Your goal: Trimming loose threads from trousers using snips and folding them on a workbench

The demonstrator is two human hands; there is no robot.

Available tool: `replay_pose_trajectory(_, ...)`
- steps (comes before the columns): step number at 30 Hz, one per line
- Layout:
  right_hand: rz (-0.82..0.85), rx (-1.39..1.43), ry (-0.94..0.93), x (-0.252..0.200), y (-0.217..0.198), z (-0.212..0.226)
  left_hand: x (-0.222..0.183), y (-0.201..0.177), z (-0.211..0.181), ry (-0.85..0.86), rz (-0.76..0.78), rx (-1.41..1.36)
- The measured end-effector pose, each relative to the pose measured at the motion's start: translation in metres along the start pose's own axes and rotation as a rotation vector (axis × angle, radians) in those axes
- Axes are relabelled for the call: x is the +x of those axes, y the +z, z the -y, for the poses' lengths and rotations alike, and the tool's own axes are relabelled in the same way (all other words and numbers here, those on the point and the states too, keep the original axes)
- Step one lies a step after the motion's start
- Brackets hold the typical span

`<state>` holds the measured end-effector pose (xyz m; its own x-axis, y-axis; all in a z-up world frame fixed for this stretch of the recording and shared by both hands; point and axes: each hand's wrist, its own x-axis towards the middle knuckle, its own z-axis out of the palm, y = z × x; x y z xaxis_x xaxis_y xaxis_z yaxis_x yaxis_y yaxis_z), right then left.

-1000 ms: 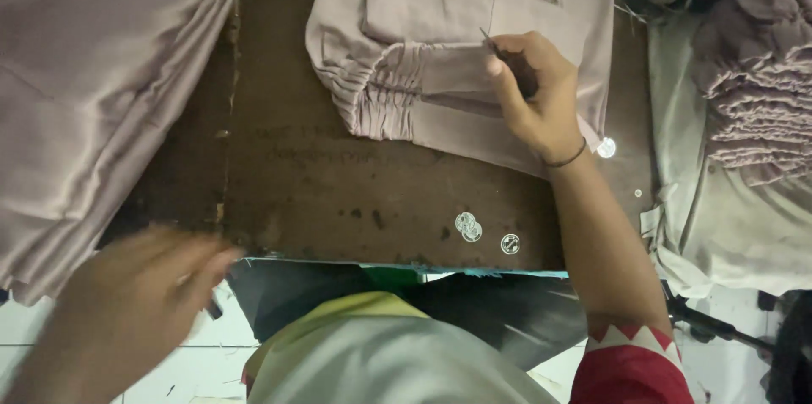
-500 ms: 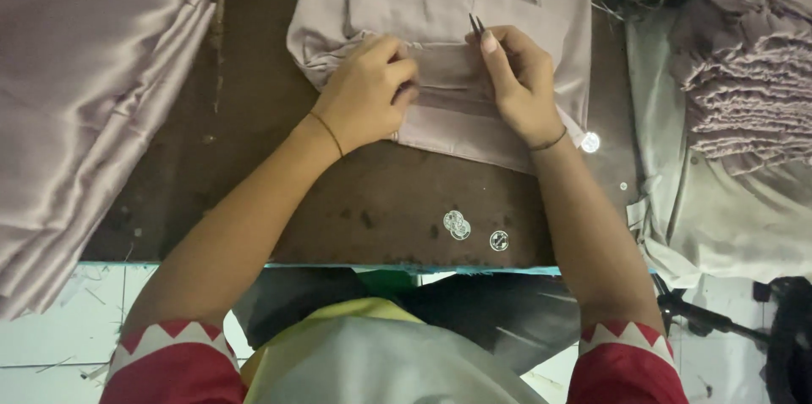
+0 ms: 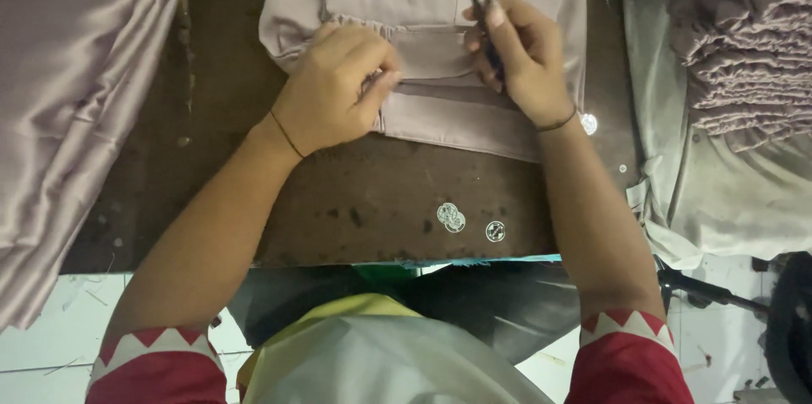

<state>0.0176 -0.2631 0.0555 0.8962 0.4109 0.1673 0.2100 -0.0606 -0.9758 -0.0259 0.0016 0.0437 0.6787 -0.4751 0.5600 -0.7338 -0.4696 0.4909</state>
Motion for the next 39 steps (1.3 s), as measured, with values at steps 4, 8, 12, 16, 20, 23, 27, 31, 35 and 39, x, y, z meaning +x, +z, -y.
replay_pose_trajectory(4, -0.1, -0.039, -0.189, -0.011, -0.012, 0.031, 0.004, -0.016, -0.038, 0.063, 0.028, -0.025)
replay_pose_trajectory(8, -0.195, -0.094, -0.15, -0.019, -0.03, 0.045, -0.026, -0.056, -0.08, -0.023, 0.562, 0.215)
replay_pose_trajectory(12, -0.187, -0.157, -0.124, -0.016, -0.04, 0.029, -0.077, -0.129, -0.105, -0.647, 0.919, 0.499)
replay_pose_trajectory(16, -0.175, -0.207, -0.129, -0.015, -0.042, 0.029, -0.122, -0.166, -0.127, -1.002, 1.026, 0.696)
replay_pose_trajectory(20, -0.194, -0.16, -0.08, -0.018, -0.045, 0.024, -0.083, -0.136, -0.149, -0.498, 0.362, 0.367)
replay_pose_trajectory(23, -0.097, -0.253, -0.099, -0.024, -0.049, 0.021, -0.032, -0.073, -0.144, -0.215, 0.206, 0.039)
replay_pose_trajectory(27, 0.101, -0.563, -0.057, -0.053, -0.05, 0.026, 0.019, 0.028, -0.106, -0.141, 0.154, -0.126)
replay_pose_trajectory(31, -0.059, -0.507, -0.096, -0.078, -0.059, 0.007, 0.03, 0.11, -0.068, -0.248, 0.157, 0.08)
replay_pose_trajectory(35, -0.049, -0.569, -0.171, -0.078, -0.058, 0.004, 0.025, 0.126, -0.062, -0.257, 0.026, 0.177)
replay_pose_trajectory(39, -0.022, -0.747, -0.239, -0.079, -0.058, -0.003, 0.023, 0.125, -0.075, -0.199, -0.044, 0.313)
